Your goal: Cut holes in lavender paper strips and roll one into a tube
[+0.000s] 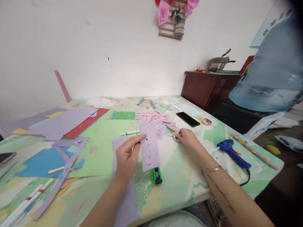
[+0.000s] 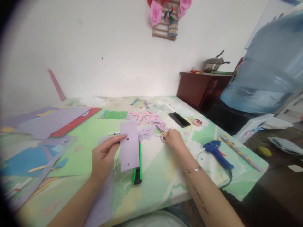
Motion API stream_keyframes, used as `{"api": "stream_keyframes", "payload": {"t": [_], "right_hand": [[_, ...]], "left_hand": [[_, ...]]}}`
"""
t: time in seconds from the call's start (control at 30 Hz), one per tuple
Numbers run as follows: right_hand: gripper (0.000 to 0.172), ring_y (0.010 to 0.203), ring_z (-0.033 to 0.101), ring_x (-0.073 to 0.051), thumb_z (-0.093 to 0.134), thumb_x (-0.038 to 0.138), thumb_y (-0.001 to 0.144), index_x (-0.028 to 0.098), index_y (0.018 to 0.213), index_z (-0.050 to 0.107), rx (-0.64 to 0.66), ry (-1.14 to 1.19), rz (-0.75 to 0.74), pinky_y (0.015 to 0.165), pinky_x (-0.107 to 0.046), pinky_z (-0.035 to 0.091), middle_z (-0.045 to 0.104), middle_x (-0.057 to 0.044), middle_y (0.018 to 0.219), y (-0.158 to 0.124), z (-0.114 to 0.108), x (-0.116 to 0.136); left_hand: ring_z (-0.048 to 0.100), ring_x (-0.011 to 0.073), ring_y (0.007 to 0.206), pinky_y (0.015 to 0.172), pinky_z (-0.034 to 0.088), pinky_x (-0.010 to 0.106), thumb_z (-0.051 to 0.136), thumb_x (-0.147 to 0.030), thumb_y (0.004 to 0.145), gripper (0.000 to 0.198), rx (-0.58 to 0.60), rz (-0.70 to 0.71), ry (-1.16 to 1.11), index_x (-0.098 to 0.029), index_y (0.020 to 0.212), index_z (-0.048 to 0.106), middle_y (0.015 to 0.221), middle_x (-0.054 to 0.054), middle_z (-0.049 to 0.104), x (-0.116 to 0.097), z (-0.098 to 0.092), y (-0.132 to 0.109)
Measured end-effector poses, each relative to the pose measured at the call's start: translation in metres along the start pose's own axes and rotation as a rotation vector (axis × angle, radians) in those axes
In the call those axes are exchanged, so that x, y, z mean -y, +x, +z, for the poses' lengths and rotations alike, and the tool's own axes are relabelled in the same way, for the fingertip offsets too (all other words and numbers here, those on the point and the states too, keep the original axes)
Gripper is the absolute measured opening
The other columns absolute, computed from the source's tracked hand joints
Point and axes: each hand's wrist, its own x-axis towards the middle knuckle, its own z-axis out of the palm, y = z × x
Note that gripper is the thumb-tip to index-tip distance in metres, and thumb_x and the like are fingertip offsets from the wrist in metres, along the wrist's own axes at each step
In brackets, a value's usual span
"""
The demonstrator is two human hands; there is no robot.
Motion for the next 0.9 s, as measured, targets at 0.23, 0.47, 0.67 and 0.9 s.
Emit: {"api": "stream_keyframes", "payload": {"t": [0.23, 0.47, 0.67, 0.9], "right_hand": [[0.014, 0.062, 0.059, -0.020, 0.056, 0.020, 0.075, 0.014, 0.064, 0.061, 0.048, 0.007, -0.031, 0.051, -0.026, 0.029, 0.064, -0.012, 0.065, -0.010, -0.005, 0.010], [0.037, 0.052, 0.053, -0.016, 0.056, 0.019, 0.073, 0.014, 0.109, 0.047, -0.092, 0.299, -0.085, 0.048, -0.023, 0.031, 0.058, 0.000, 0.059, -0.022, -0.009, 0.019], [0.029, 0.046, 0.044, -0.010, 0.055, 0.031, 0.079, 0.019, 0.105, 0.054, -0.316, 0.623, -0.441, 0.050, -0.021, 0.034, 0.049, 0.005, 0.052, -0.048, -0.017, 0.047], [0.030, 0.060, 0.052, -0.013, 0.055, 0.030, 0.081, 0.018, 0.109, 0.056, -0.373, 0.482, -0.714, 0.057, -0.024, 0.037, 0.063, -0.004, 0.074, -0.071, -0.015, 0.064]], "left_hand": [[0.059, 0.0182, 0.095, 0.080, 0.048, 0.027, 0.068, -0.017, 0.068, 0.030, 0.046, -0.135, -0.205, -0.020, 0.098, 0.065, 0.101, 0.005, 0.064, 0.001, 0.008, 0.001], [0.060, 0.0135, 0.080, 0.072, 0.050, 0.025, 0.072, -0.018, 0.061, 0.034, -0.055, -0.260, -0.235, -0.016, 0.095, 0.063, 0.085, 0.003, 0.064, -0.002, 0.009, 0.006], [0.060, 0.0120, 0.072, 0.068, 0.050, 0.024, 0.073, -0.019, 0.060, 0.035, -0.122, -0.307, -0.201, -0.016, 0.093, 0.063, 0.078, 0.000, 0.065, -0.002, 0.007, 0.009], [0.063, 0.0141, 0.076, 0.071, 0.051, 0.026, 0.075, -0.019, 0.057, 0.044, -0.157, -0.368, -0.217, -0.014, 0.100, 0.064, 0.083, 0.004, 0.069, -0.001, 0.006, 0.010]]}}
